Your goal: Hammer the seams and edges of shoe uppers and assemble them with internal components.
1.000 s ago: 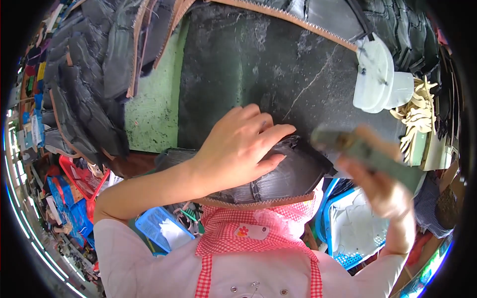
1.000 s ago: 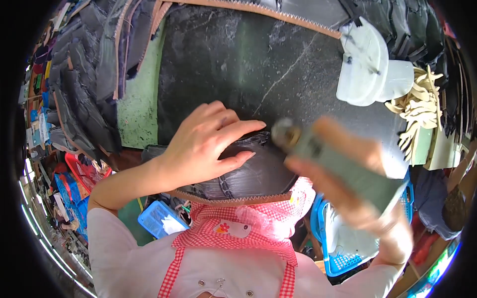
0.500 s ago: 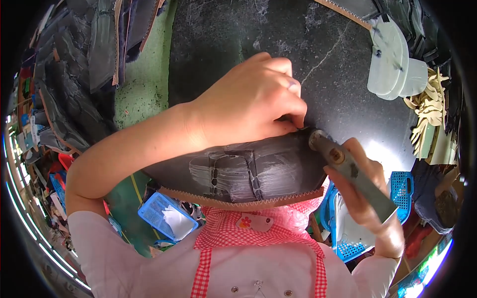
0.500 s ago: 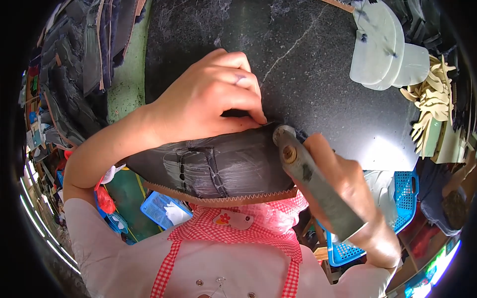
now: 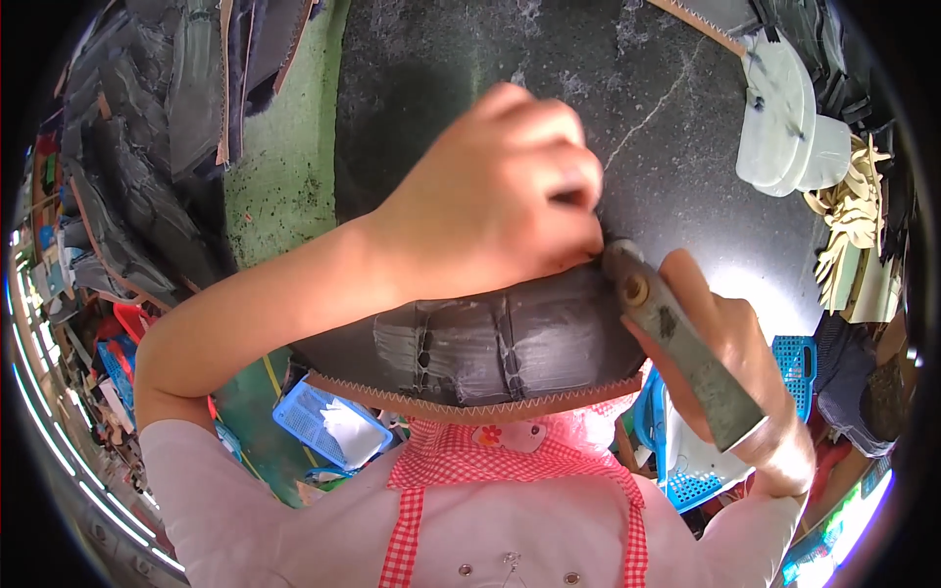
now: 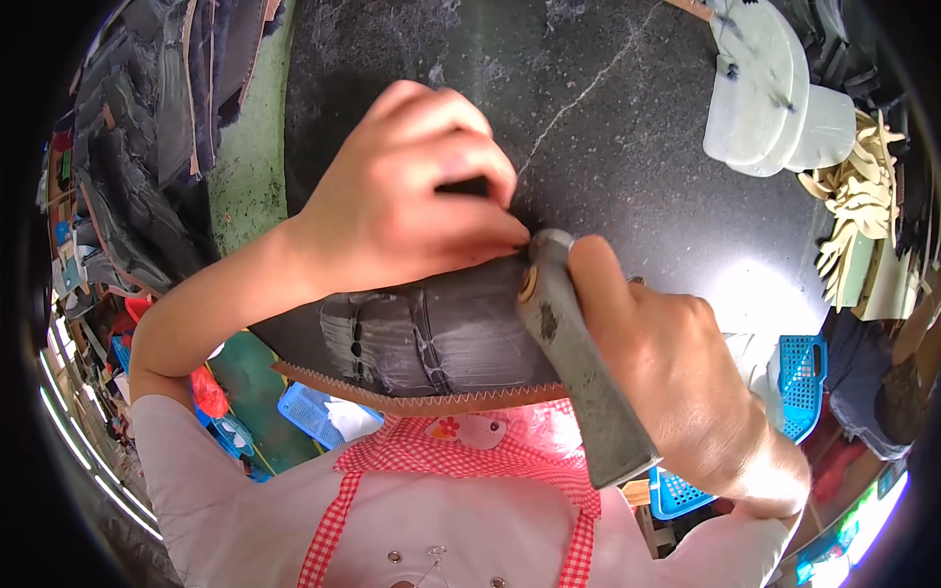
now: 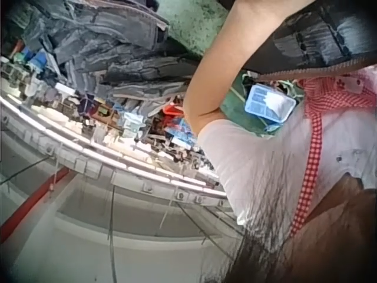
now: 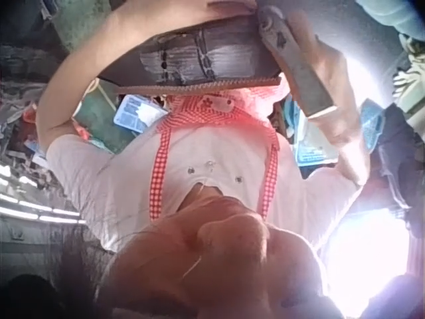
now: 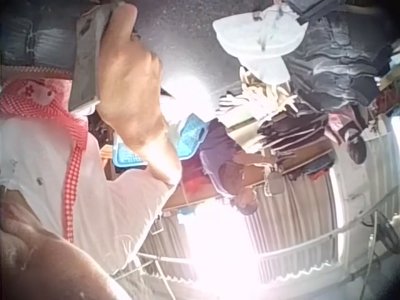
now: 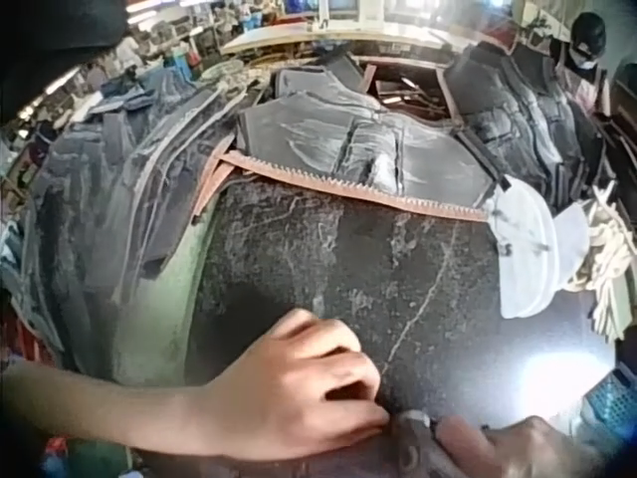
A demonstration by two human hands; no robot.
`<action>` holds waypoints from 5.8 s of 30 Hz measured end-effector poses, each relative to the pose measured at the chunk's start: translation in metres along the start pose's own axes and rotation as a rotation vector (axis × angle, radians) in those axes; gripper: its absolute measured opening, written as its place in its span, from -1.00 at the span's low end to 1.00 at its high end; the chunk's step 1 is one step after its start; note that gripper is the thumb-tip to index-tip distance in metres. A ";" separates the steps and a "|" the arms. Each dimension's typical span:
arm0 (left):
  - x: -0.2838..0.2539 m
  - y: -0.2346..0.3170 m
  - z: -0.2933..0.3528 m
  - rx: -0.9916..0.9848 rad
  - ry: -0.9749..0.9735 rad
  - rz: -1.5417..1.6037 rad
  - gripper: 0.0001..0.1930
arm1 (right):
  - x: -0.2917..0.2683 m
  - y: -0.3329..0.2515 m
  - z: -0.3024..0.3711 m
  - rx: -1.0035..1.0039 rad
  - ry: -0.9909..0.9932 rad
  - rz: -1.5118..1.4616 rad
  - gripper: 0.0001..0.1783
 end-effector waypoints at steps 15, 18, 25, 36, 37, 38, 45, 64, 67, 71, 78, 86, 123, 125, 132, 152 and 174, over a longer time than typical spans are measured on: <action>0.001 0.018 0.028 -0.104 0.054 -0.131 -0.76 | -0.021 -0.018 -0.023 -0.230 0.090 0.019 -0.79; -0.009 0.023 0.027 -0.073 0.068 -0.184 -0.75 | -0.007 -0.010 -0.017 -0.029 -0.095 -0.074 -0.82; -0.005 0.014 0.038 -0.262 0.034 0.010 -0.80 | -0.021 -0.012 -0.023 -0.182 0.123 0.043 -0.85; -0.016 0.014 0.030 -0.239 -0.151 -0.034 -0.80 | 0.007 -0.016 -0.021 -0.166 -0.120 0.125 -0.84; -0.022 0.004 0.031 -0.351 -0.258 0.009 -0.82 | 0.003 -0.017 -0.022 -0.146 -0.069 -0.005 -0.85; -0.029 -0.002 0.033 -0.321 -0.280 -0.006 -0.82 | 0.001 -0.016 -0.026 -0.146 -0.066 -0.005 -0.85; -0.031 -0.007 0.035 0.023 -0.153 -0.014 -0.81 | 0.013 -0.026 -0.028 -0.146 -0.161 0.034 -0.77; -0.035 -0.007 0.053 -0.192 -0.091 -0.050 -0.80 | 0.035 -0.025 -0.028 -0.191 -0.019 -0.023 -0.85; -0.037 -0.010 0.057 -0.270 -0.042 -0.013 -0.78 | 0.027 -0.031 -0.034 -0.201 0.054 -0.196 -0.83; -0.038 -0.006 0.067 -0.201 -0.021 0.001 -0.76 | 0.019 -0.033 -0.037 -0.277 0.023 -0.139 -0.81; -0.033 0.001 0.070 -0.089 0.044 -0.104 -0.79 | 0.033 -0.031 -0.040 -0.289 0.035 0.033 -0.91; -0.049 -0.007 0.074 -0.375 0.008 -0.058 -0.75 | 0.036 -0.037 -0.038 -0.266 0.016 0.110 -0.78; -0.061 -0.018 0.098 -0.303 0.005 0.007 -0.80 | 0.031 -0.058 -0.069 -0.282 -0.101 -0.061 -0.86; -0.060 -0.016 0.104 -0.178 0.038 -0.101 -0.79 | 0.021 -0.063 -0.074 -0.347 -0.030 -0.031 -0.85; -0.062 -0.015 0.111 -0.178 0.084 -0.141 -0.72 | 0.033 -0.065 -0.074 -0.283 -0.087 -0.120 -0.77; -0.063 0.001 0.130 -0.393 0.106 -0.108 -0.74 | 0.038 -0.082 -0.085 -0.354 -0.100 0.000 -0.65; -0.078 0.032 0.088 -0.388 0.141 0.339 -0.78 | 0.000 -0.042 -0.039 -0.165 0.078 -0.058 -0.77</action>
Point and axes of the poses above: each hand's wrist, its own z-axis away from the middle knuckle, its own x-axis out of the palm, y = z × x, the point moved 3 cm from there along -z, towards the middle knuckle, and after that the axes turned 12 degrees about -x, right-handed, at the moved point
